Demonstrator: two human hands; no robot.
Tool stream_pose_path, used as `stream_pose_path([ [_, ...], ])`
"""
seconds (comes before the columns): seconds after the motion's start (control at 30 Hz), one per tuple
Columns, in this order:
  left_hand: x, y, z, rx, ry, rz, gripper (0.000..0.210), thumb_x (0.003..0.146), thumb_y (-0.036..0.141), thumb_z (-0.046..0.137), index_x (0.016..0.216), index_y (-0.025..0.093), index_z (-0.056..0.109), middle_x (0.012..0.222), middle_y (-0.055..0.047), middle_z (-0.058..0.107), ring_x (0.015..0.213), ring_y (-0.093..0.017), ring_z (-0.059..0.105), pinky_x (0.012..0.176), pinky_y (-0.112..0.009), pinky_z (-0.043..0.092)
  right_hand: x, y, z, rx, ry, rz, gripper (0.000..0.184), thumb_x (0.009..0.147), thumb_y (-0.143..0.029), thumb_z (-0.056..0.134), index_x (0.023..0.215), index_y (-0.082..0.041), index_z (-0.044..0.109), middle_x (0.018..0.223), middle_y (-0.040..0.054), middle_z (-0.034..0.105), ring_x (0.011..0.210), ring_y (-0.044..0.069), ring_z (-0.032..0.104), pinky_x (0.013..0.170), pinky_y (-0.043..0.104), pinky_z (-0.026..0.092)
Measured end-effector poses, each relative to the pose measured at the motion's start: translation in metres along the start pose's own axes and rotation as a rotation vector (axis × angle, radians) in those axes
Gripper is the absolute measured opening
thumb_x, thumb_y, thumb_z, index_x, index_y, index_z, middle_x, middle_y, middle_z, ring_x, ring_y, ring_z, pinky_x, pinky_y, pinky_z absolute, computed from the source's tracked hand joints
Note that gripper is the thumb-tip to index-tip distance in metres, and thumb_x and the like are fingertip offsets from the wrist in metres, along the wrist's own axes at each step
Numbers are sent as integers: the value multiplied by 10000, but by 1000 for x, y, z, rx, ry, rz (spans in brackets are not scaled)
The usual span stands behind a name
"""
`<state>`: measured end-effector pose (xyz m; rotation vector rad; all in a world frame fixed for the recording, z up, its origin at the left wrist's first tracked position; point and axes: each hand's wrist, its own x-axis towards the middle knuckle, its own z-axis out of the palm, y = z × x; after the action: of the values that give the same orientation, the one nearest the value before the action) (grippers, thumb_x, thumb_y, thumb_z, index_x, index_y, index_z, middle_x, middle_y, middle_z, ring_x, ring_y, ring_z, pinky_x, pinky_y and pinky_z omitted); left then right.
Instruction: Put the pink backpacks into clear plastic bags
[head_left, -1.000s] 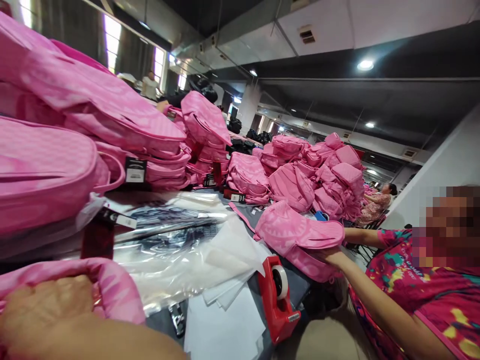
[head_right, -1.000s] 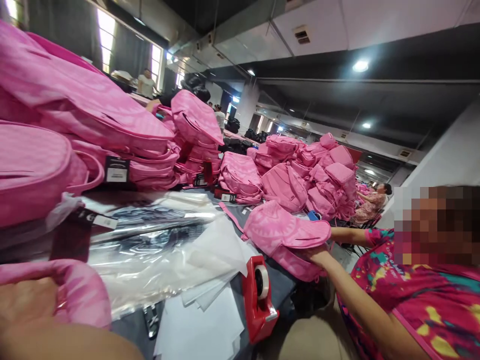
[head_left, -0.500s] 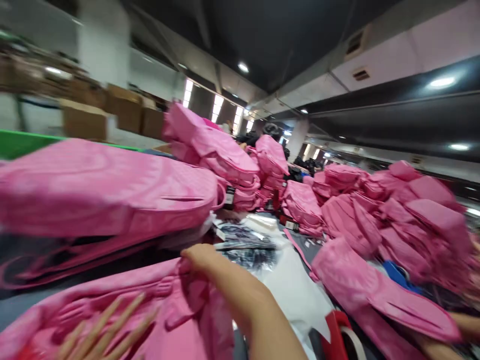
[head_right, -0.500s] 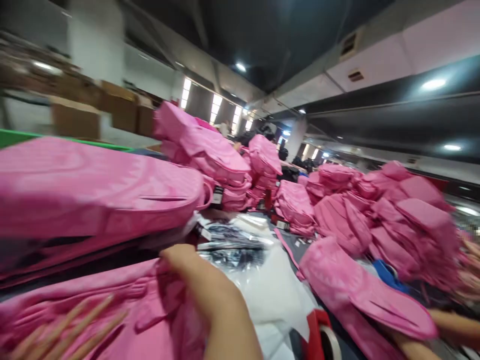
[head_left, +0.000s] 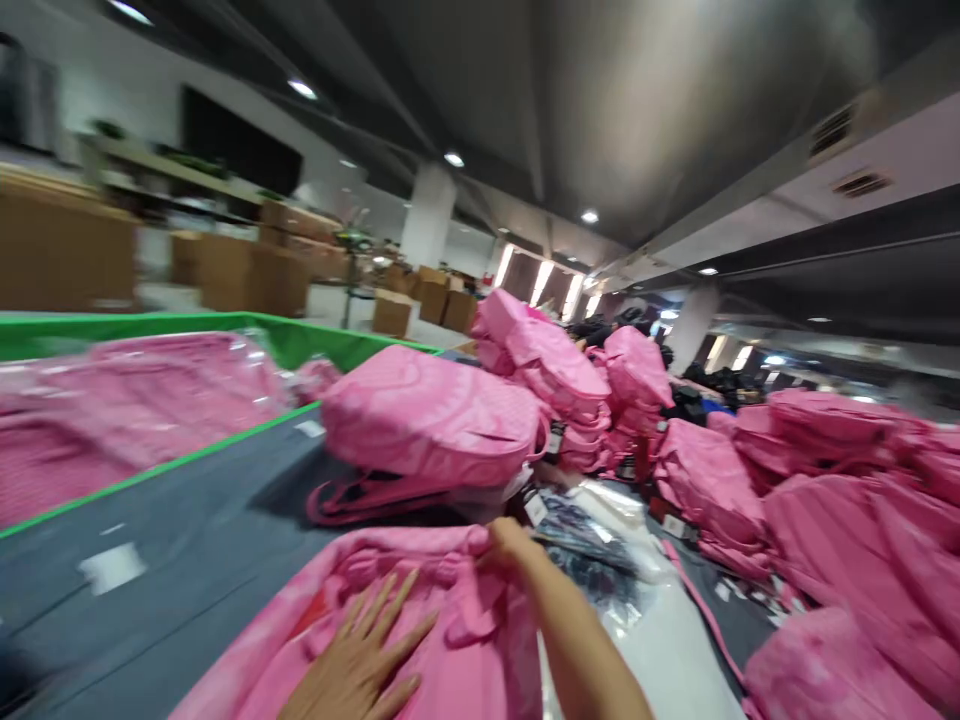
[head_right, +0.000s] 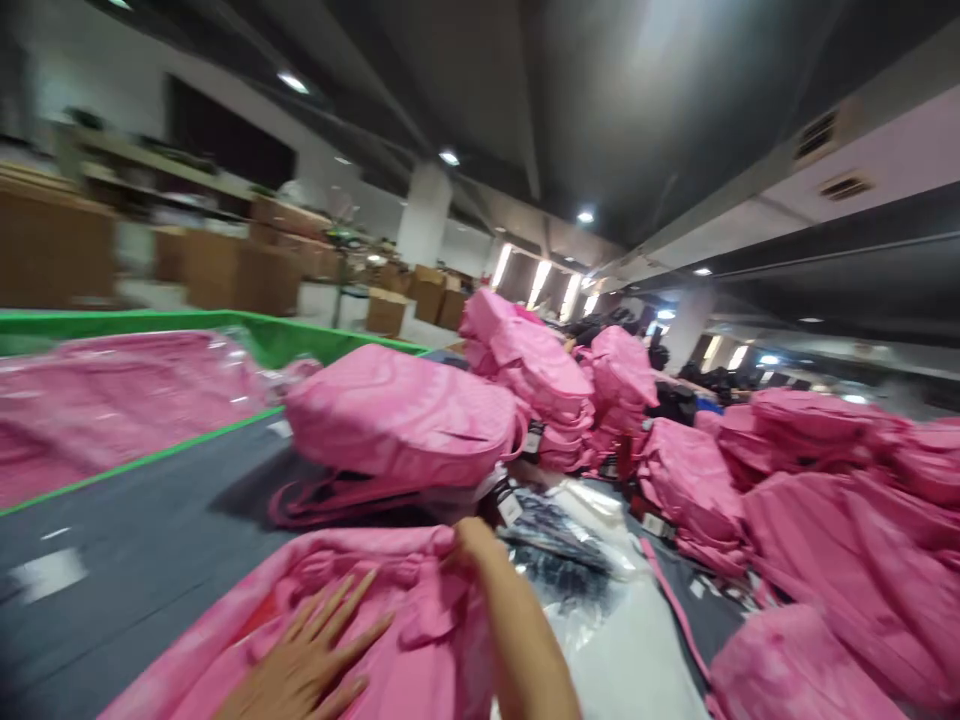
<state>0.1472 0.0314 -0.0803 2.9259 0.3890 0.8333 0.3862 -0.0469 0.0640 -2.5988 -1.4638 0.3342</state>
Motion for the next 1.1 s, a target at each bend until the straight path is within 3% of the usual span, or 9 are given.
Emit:
stream_pose_path([
  [0.1, 11, 7, -25, -75, -152, 44, 585, 973, 654, 482, 1523, 485, 377, 1668, -88, 244, 1523, -380, 311, 1206, -633, 289, 9, 7, 13, -51, -2, 31, 248, 731, -233, 867, 898, -162, 698, 947, 60, 739, 907, 218, 701, 796, 341, 541],
  [0.23, 28, 21, -47, -206, -419, -53, 699, 926, 739, 499, 1512, 358, 481, 1633, -216, 286, 1517, -463, 250, 1180, -728, 245, -8, 16, 32, -86, 90, 26, 214, 816, -289, 775, 1003, -203, 718, 1067, 130, 759, 1064, 301, 700, 838, 342, 469],
  [0.4, 22, 39, -36, -229, -292, -136, 696, 918, 685, 573, 1545, 439, 394, 1673, -183, 223, 1531, -473, 181, 1180, -739, 258, -31, 12, 28, -101, 71, -34, 219, 868, -233, 642, 1054, -182, 746, 1061, 168, 767, 1060, 327, 711, 852, 341, 469],
  [0.57, 14, 38, -22, -158, -213, -80, 769, 896, 497, 700, 1571, 437, 338, 1661, -172, 274, 1533, -439, 240, 1196, -694, 302, 8, -42, 5, -29, -15, -300, 674, 863, -218, 665, 1509, -185, 474, 1532, 135, 519, 1407, 233, 494, 1115, 297, 382],
  [0.63, 13, 38, -23, -140, -183, -75, 855, 851, 434, 760, 1584, 414, 321, 1670, -153, 265, 1539, -428, 238, 1217, -663, 300, 33, -65, -2, -30, -123, -337, 644, 816, -228, 737, 1432, -161, 562, 1442, 148, 600, 1295, 249, 585, 1040, 307, 452],
  [0.7, 10, 39, -24, -148, -160, -105, 839, 843, 453, 768, 1573, 407, 358, 1693, -129, 206, 1532, -443, 254, 1219, -650, 308, 55, -78, -7, -47, -288, -336, 394, 752, -200, 793, 1135, -137, 730, 1092, 106, 753, 944, 219, 699, 809, 293, 528],
  [0.83, 2, 43, -26, -206, -160, -185, 693, 896, 601, 668, 1529, 451, 427, 1713, -86, 157, 1516, -462, 285, 1202, -658, 321, 77, -72, -9, -26, -512, -375, 119, 716, -161, 806, 741, -156, 690, 614, -73, 581, 542, 75, 472, 549, 201, 378],
  [0.93, -1, 43, -29, -260, -176, -198, 660, 924, 648, 601, 1530, 463, 416, 1718, -77, 151, 1520, -457, 276, 1209, -656, 306, 78, -60, 1, 18, -470, -385, 174, 687, -165, 822, 693, -162, 648, 594, -83, 528, 569, 74, 438, 537, 208, 306],
  [1.1, 9, 43, -36, -361, -266, -271, 696, 904, 605, 656, 1535, 465, 397, 1714, -82, 136, 1546, -464, 180, 1216, -690, 250, 69, -54, 33, 61, -189, -281, 214, 748, -235, 781, 867, -168, 617, 758, -47, 606, 675, 98, 502, 590, 201, 326],
])
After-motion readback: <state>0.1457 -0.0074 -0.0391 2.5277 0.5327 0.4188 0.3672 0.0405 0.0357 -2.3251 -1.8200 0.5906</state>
